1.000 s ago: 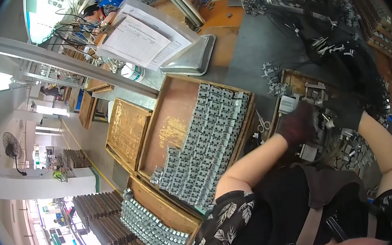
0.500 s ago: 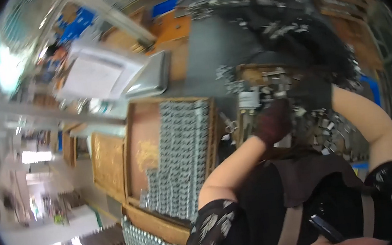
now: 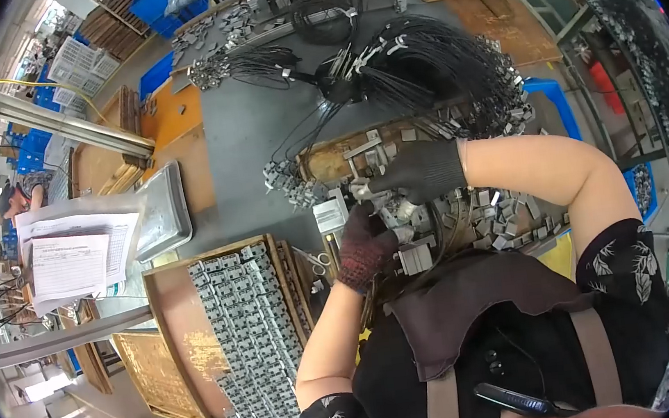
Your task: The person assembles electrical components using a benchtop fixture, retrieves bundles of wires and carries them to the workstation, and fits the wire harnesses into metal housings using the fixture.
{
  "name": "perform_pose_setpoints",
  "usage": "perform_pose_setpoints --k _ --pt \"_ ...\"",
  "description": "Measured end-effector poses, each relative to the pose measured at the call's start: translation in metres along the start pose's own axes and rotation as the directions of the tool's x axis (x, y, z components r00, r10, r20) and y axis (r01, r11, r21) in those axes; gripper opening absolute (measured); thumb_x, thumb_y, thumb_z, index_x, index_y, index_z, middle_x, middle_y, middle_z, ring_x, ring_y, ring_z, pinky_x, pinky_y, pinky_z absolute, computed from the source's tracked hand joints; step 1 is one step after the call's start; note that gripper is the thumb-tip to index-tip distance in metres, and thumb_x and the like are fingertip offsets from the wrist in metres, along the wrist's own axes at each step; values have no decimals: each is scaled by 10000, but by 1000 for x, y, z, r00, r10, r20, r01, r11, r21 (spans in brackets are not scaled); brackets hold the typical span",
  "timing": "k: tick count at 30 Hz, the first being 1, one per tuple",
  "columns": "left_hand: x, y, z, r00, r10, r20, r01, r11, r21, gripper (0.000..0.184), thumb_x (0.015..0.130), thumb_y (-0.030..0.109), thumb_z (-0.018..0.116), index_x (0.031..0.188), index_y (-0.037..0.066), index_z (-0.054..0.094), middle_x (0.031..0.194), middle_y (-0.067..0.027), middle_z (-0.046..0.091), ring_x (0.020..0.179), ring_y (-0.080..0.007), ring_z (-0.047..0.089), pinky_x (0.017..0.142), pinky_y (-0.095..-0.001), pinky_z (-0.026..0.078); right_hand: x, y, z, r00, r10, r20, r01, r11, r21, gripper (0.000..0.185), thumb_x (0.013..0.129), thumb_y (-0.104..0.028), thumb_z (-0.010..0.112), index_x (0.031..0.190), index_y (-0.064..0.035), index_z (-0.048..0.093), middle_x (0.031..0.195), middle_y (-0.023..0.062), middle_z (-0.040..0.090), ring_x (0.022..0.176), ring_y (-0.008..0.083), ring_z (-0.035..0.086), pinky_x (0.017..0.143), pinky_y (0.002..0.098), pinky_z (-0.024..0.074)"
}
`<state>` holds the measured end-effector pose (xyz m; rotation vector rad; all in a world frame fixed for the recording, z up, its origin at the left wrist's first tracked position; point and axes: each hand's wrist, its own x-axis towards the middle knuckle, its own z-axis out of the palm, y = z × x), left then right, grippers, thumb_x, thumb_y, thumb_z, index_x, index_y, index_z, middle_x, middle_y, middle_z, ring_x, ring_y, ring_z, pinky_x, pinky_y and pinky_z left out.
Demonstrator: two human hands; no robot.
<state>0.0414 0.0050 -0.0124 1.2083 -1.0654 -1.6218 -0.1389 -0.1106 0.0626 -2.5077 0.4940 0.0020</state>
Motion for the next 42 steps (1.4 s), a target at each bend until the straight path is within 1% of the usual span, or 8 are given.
perform_pose_setpoints --k 5,10,23,25,28,32,34,42 --pt "1 4 -3 986 -129 109 121 990 75 699 678 52 786 1277 -8 431 1195 -132 557 1071 -217 574 877 -355 503 -5 4 7 999 35 40 -34 999 -28 604 680 -154 709 1260 -130 539 768 154 642 737 343 633 672 451 486" --pt "10 -17 -7 883 457 110 -430 692 580 646 646 147 814 1197 30 497 1106 -111 536 941 -224 584 795 -327 513 -9 6 10 999 -6 -52 4 999 -35 594 652 -135 715 1225 -123 559 743 146 640 712 335 634 650 444 488" --pt "2 -8 8 999 -24 -22 24 999 39 613 656 161 794 1170 15 495 1081 -132 544 1006 -250 564 838 -365 489 -15 6 14 998 10 -67 -16 996 -88 578 666 -136 697 1229 -144 566 762 120 649 693 321 636 623 445 492" --pt "0 -6 5 979 191 70 -201 848 490 616 702 161 806 1202 11 479 1115 -120 566 1016 -216 577 815 -343 508 -14 0 12 998 24 -50 -30 991 -129 571 670 -136 691 1227 -146 567 759 117 648 690 318 636 622 443 492" --pt "-1 1 6 909 412 64 -353 679 644 578 650 153 757 1147 -1 505 1038 -164 523 929 -324 558 814 -394 478 -10 1 12 999 26 -30 -31 982 -189 566 682 -137 672 1237 -155 561 754 110 644 684 312 635 616 437 492" --pt "7 -15 3 944 322 -67 -265 865 426 535 679 132 725 1151 6 506 1051 -160 555 970 -302 569 828 -380 475 1 7 20 992 70 -107 -89 979 -183 571 715 -154 646 1272 -156 523 755 115 639 676 319 631 612 444 488" --pt "8 12 13 989 88 -119 -83 995 46 479 719 102 678 1161 12 520 1058 -141 597 997 -278 582 852 -378 468 7 -2 23 991 118 -58 -127 973 -192 576 726 -156 639 1285 -150 502 768 126 640 682 324 632 615 447 487" --pt "42 -18 6 994 -14 -109 24 995 92 353 805 70 530 1154 31 561 1048 -108 613 956 -181 593 767 -316 499 12 -5 24 988 141 -68 -155 938 -309 494 760 -106 598 1247 -116 511 904 131 638 780 333 640 672 436 500"
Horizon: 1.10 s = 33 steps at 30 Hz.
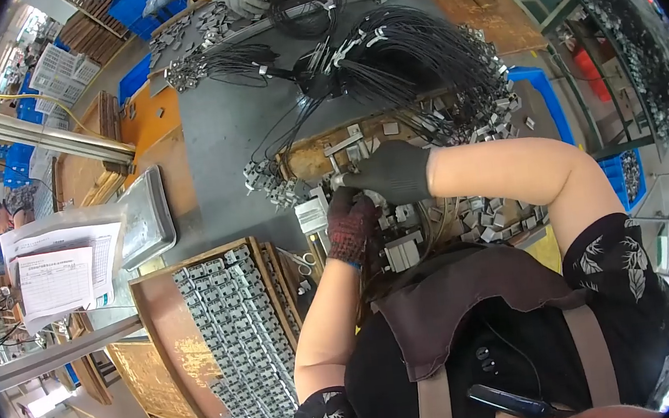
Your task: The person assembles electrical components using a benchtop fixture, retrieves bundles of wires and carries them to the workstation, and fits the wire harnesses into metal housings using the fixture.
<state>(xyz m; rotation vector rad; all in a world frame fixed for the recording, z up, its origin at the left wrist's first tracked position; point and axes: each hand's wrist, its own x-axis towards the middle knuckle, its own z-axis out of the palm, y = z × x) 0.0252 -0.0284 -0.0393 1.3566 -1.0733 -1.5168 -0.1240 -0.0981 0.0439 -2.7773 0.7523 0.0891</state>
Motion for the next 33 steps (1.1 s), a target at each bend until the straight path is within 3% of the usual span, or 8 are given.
perform_pose_setpoints --k 5,12,13,14,17,21,27,33 --pt "-17 -3 0 972 -224 65 228 860 -457 342 821 107 560 1154 27 553 1098 -113 590 938 -185 588 680 -315 518 -28 4 -18 954 -4 -300 14 999 31 371 687 -70 641 1054 -116 602 969 71 612 899 297 608 760 419 485" --pt "-32 -1 18 975 -209 79 223 937 -270 423 839 208 642 1204 18 545 1168 -131 589 970 -235 604 754 -358 533 -53 -5 25 991 38 -128 -17 986 164 312 698 -89 594 1008 -94 630 834 114 646 770 327 644 664 456 500" --pt "-32 -1 12 998 20 57 -29 985 171 424 823 221 659 1177 14 551 1158 -153 580 976 -261 593 790 -376 514 -53 0 30 991 39 -129 -17 986 165 312 698 -89 594 1008 -94 630 834 114 646 770 327 644 664 456 500" --pt "-34 1 8 963 232 136 -267 777 570 427 807 234 675 1150 9 557 1147 -175 571 982 -287 581 827 -393 495 -53 6 35 994 24 -103 -13 994 111 302 696 -89 595 995 -93 629 829 115 646 765 326 644 660 456 501" --pt "-34 14 7 980 131 151 -200 659 725 434 745 250 720 1063 -1 563 1051 -196 555 963 -361 552 856 -426 453 -50 14 48 999 -1 -43 3 999 47 281 692 -92 600 972 -87 628 825 120 648 762 326 645 656 456 502" --pt "-28 5 6 995 47 93 -98 739 667 444 728 205 657 1090 -10 517 1018 -238 532 1006 -446 481 881 -474 416 -44 11 46 999 6 49 -7 1000 30 279 687 -90 609 965 -79 629 787 132 647 747 329 650 647 461 505" --pt "-5 -24 1 927 361 100 -335 681 651 344 696 112 611 999 -14 508 961 -221 516 989 -418 474 848 -478 411 -24 3 39 981 92 168 -88 996 -31 263 687 -74 604 947 -89 643 755 135 656 710 326 657 622 449 509" --pt "37 -77 -3 971 233 55 -224 804 551 398 750 146 718 1098 11 580 1037 -192 619 995 -346 585 858 -399 460 -23 18 57 985 170 -12 -169 985 31 249 671 -130 627 918 -124 661 746 107 656 751 307 658 645 442 503"
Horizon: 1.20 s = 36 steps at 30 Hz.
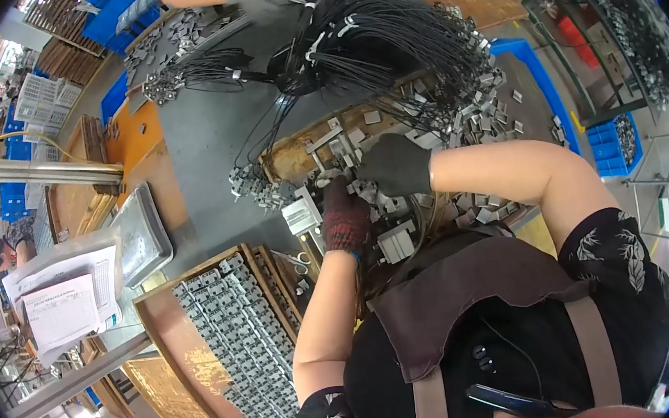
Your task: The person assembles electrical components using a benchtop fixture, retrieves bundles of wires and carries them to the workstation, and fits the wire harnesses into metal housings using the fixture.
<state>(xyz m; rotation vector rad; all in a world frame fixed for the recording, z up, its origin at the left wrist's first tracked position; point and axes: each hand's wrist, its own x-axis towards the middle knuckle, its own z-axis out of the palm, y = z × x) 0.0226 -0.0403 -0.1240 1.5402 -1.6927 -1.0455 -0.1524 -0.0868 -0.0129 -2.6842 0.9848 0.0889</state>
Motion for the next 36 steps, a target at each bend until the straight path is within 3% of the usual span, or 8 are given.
perform_pose_setpoints --k 17,18,19,25,30,32,35,36 --pt "-62 97 -44 969 -229 -89 183 914 -362 582 768 289 755 1179 -25 488 993 -107 601 868 -195 580 732 -316 484 -72 24 14 883 212 -419 -94 954 285 409 710 -364 714 985 -71 640 958 149 610 887 349 593 775 445 462" --pt "-70 47 -33 971 -104 -217 21 935 -354 592 767 282 758 1199 -10 478 1005 -100 592 871 -177 582 706 -299 487 -73 32 -6 893 433 -125 -398 888 230 481 650 -351 764 1008 -58 637 1003 171 614 938 358 591 818 435 465" --pt "-78 33 -39 973 -109 -203 24 925 -378 588 774 273 753 1209 -6 473 1022 -98 587 882 -173 584 721 -300 489 -98 45 1 848 294 -442 -180 943 281 516 645 -262 764 1089 -47 611 1001 177 609 966 361 582 848 434 462" --pt "-101 52 -119 948 -80 -308 -39 931 -362 475 795 305 729 1140 34 548 1014 -142 597 935 -240 598 831 -354 472 -123 63 3 921 124 -370 -83 989 126 715 700 -108 699 1361 -80 428 1222 222 556 1008 376 567 881 432 466" --pt "-130 78 -278 772 -288 -567 286 954 -95 359 820 234 703 1063 -11 604 969 -71 630 834 -148 564 746 -246 464 -117 79 -61 905 420 -62 -112 376 920 479 827 -158 603 1287 -61 509 1135 49 608 936 150 587 810 282 482" --pt "-136 -8 -326 638 -181 -749 100 983 -152 439 789 305 723 1089 6 609 926 -59 622 769 -137 536 704 -233 444 -89 26 -113 970 241 -30 154 -514 844 443 834 -186 599 1249 -48 524 1043 19 607 824 81 566 714 231 477" --pt "-132 -26 -361 466 -590 -659 471 796 -380 508 758 366 729 1102 11 611 845 -43 614 676 -156 527 599 -263 426 -36 -15 -109 983 182 14 64 -415 908 415 835 -251 620 1195 -52 568 1014 31 620 833 93 586 698 231 477" --pt "-128 -34 -364 469 -588 -659 458 800 -387 508 758 366 729 1102 11 611 845 -43 614 676 -156 527 599 -263 426 -21 -21 -103 982 156 106 -106 -8 994 392 830 -274 629 1151 -51 596 1004 48 630 862 123 599 721 257 484"
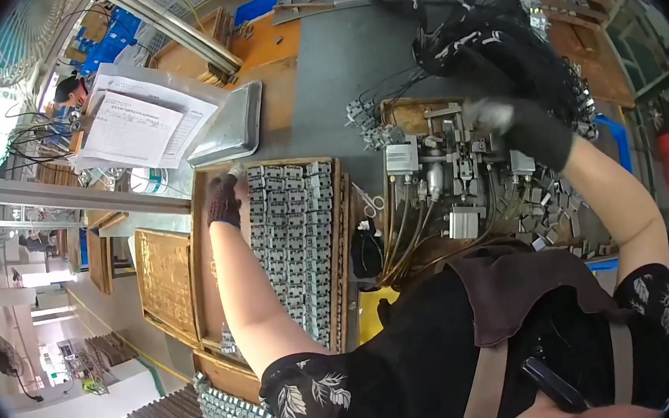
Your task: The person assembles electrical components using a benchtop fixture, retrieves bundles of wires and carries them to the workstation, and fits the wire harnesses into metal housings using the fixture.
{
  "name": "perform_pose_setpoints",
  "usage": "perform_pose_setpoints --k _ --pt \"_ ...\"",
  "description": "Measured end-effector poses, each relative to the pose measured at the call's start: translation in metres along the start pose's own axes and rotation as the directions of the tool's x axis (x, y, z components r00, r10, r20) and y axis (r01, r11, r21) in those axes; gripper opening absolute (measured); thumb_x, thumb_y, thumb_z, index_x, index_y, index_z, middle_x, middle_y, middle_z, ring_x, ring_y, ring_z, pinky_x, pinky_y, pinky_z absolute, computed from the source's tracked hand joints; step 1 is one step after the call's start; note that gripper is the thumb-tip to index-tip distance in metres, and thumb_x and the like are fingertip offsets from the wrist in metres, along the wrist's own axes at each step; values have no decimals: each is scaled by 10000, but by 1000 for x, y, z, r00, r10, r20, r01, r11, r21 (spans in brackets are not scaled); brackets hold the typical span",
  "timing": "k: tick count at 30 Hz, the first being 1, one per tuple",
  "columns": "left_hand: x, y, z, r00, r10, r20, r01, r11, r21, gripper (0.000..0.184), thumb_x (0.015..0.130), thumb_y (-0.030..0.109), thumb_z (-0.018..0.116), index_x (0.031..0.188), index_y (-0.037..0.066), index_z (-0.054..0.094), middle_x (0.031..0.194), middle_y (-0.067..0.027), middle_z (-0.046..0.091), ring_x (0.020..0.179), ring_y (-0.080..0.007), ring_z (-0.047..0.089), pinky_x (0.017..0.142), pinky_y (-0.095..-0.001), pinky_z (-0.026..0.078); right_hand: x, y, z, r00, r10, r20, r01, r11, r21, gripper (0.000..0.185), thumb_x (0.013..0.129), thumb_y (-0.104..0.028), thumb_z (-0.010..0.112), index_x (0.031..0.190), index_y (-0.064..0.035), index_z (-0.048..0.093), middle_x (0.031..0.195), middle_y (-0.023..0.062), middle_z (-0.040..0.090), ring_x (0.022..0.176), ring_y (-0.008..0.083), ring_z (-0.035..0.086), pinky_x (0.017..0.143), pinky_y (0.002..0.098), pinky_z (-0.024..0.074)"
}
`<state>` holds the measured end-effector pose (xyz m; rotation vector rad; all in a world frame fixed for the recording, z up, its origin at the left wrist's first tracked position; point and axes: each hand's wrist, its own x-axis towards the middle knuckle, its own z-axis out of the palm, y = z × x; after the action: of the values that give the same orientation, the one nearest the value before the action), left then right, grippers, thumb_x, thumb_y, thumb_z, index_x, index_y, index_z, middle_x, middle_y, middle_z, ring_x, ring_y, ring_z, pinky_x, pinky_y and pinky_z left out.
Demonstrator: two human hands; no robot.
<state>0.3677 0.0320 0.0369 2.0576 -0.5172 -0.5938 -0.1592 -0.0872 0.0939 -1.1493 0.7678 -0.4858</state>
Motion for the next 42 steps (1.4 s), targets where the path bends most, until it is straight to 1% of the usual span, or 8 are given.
perform_pose_setpoints --k 7,13,16,20,22,25,41,42 --pt "18 -19 26 911 -263 319 218 961 170 458 742 409 672 927 -9 684 807 -136 658 707 -251 598 669 -390 470 44 -29 31 836 -45 546 528 -200 -825 375 761 -400 704 872 -42 683 938 150 625 918 318 610 780 417 486" --pt "23 -35 22 975 -30 222 4 993 120 474 724 372 686 997 -1 581 788 -125 620 691 -268 575 643 -406 472 68 -79 71 850 526 15 -41 94 -995 340 827 -367 626 873 -33 676 880 111 633 849 221 622 736 370 486" --pt "38 -39 12 989 41 141 -18 987 -161 363 712 96 681 1023 23 507 800 -92 555 629 -202 520 500 -332 431 90 -25 -8 967 84 240 -122 981 149 330 891 -397 598 829 -72 593 642 18 541 592 127 529 601 276 452" --pt "-29 36 13 977 213 -19 -170 717 -676 357 714 11 652 1029 30 485 829 -86 577 771 -213 601 635 -319 523 35 21 4 953 226 204 -264 946 187 347 906 -415 572 811 -81 576 645 -18 543 587 119 535 586 291 452" --pt "-40 53 29 851 447 275 -47 586 -809 359 718 -5 653 1034 48 491 868 -83 583 825 -231 619 732 -360 541 12 36 14 892 20 452 452 -56 -890 205 795 -239 669 902 -68 634 868 73 624 875 249 608 765 447 492" --pt "-85 71 86 455 358 815 777 287 -560 369 703 4 698 1019 66 517 938 -79 577 815 -216 602 734 -355 530 7 17 6 808 -475 348 386 -19 -922 184 790 -252 680 804 -71 652 847 102 626 787 313 608 715 446 481" --pt "-239 7 294 246 572 783 -157 820 -550 386 783 169 682 1119 53 532 993 -76 592 887 -226 610 745 -391 542 -37 27 -60 845 491 211 408 -336 -849 139 654 -239 649 749 -149 691 761 69 627 763 299 634 651 444 487" --pt "-234 52 259 148 333 931 646 681 -346 492 717 217 740 1149 58 566 950 -54 620 852 -210 627 736 -355 543 -32 27 -57 845 492 210 404 -329 -854 139 654 -239 649 749 -149 691 761 69 627 763 299 634 651 444 487"
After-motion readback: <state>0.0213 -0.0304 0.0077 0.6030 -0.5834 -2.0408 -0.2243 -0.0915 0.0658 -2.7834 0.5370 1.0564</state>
